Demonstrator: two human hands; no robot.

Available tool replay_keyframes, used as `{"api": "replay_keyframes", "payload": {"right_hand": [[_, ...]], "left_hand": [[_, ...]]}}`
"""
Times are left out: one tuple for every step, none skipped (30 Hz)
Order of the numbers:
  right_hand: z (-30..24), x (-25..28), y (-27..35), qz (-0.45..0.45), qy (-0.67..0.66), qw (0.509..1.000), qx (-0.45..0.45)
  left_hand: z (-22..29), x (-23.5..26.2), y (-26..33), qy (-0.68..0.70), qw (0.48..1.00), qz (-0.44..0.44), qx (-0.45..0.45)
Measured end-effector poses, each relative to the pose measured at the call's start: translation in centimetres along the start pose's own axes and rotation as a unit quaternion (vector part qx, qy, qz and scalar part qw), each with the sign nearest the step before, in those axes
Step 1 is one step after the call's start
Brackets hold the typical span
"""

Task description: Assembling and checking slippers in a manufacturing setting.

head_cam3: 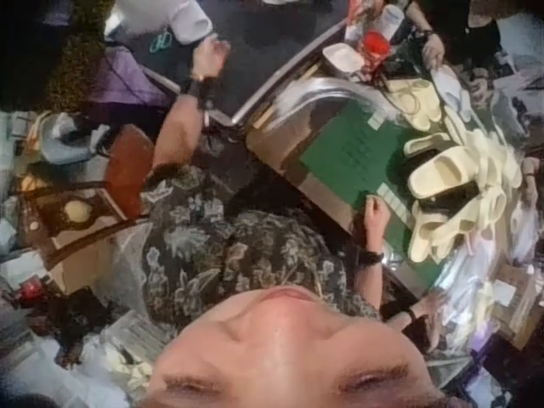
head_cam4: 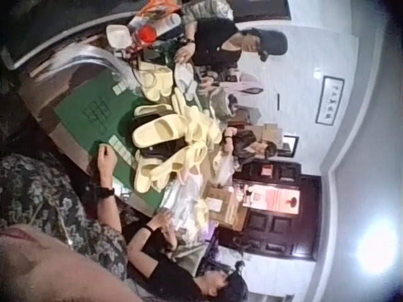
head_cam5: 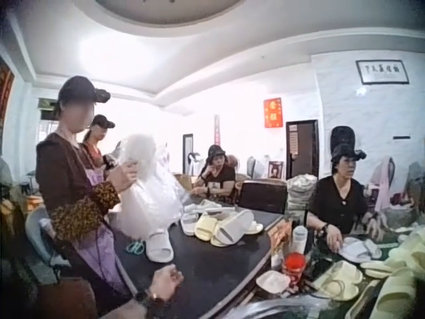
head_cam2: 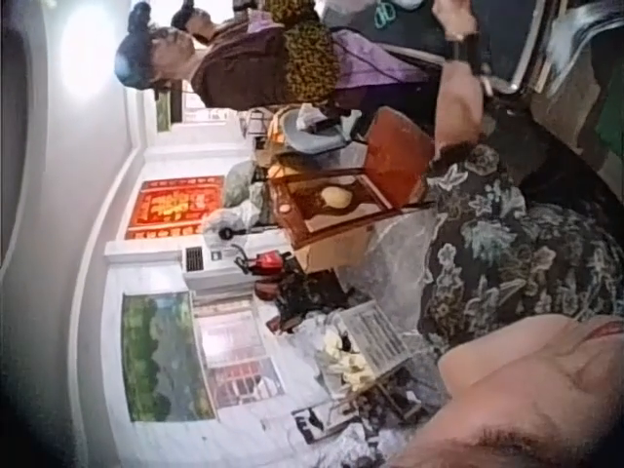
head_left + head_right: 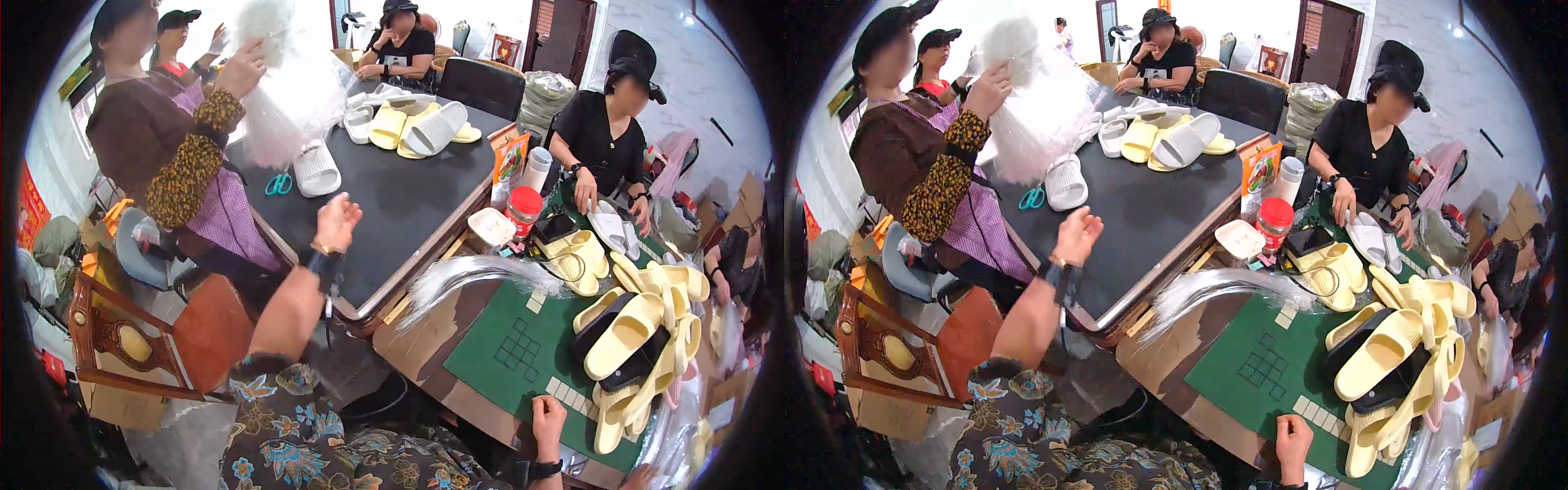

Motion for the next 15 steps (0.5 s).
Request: {"api": "replay_keyframes", "payload": {"right_hand": [[0.5,-0.4,-0.2,-0.004,-0.025,0.999,-0.022],[-0.3,-0.4,-0.4,-0.007,-0.005,0.999,-0.035],[-0.6,-0.4,-0.3,-0.003,-0.008,0.999,-0.035],[-1.0,-0.2,-0.1,0.013,0.002,1.0,-0.023],[-1.3,-0.1,-0.1,0.028,0.012,0.999,-0.011],[-1.3,0.0,0.0,0.034,0.01,0.999,-0.012],[-1.5,-0.2,-0.1,0.022,0.018,1.0,-0.003],[-1.9,-0.8,-0.4,0.001,0.019,1.0,0.014],[-2.1,-1.2,-0.5,-0.004,0.009,1.0,0.022],[-1.6,-0.7,-0.2,0.004,0.007,1.0,0.003],[-1.1,-0.4,-0.1,0.009,0.003,1.0,-0.013],[-0.8,0.2,0.1,0.018,0.009,1.0,-0.021],[-0.5,0.4,0.0,0.01,-0.009,0.999,-0.032],[-0.3,0.5,0.0,0.002,-0.027,0.999,-0.044],[-0.7,0.6,-0.2,0.006,-0.027,0.998,-0.05]], "left_hand": [[0.9,2.3,-3.1,0.029,0.998,0.045,0.045],[1.3,3.6,-5.3,0.031,0.994,0.078,0.064],[1.7,4.4,-6.8,0.033,0.99,0.109,0.084],[1.5,4.5,-7.8,0.032,0.991,0.1,0.086],[1.3,4.6,-8.5,0.019,0.994,0.078,0.08],[1.0,5.2,-9.2,0.005,0.996,0.059,0.073],[2.0,7.7,-9.7,0.0,0.996,0.06,0.063],[4.3,11.2,-9.7,0.028,1.0,-0.003,0.011],[5.9,12.8,-9.5,0.058,0.995,-0.071,-0.033],[3.1,10.3,-9.5,0.056,0.998,0.026,-0.012],[0.8,8.1,-8.5,0.062,0.998,0.018,0.005],[-0.8,6.4,-6.6,0.056,0.998,-0.043,0.0],[-1.7,5.1,-4.1,0.047,0.994,-0.099,-0.011],[-2.6,3.8,-1.3,0.068,0.991,-0.116,0.014],[-3.6,2.3,1.9,0.09,0.986,-0.133,0.039]]}}
Point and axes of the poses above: each hand's wrist, its own y-axis away from the middle knuckle, its own x-axis out of the back of the hand, z = x × y, the point moved 2 cm from there along -y, towards the middle knuckle, and after that the axes turned 14 degrees about -z, right-handed, at the moved point
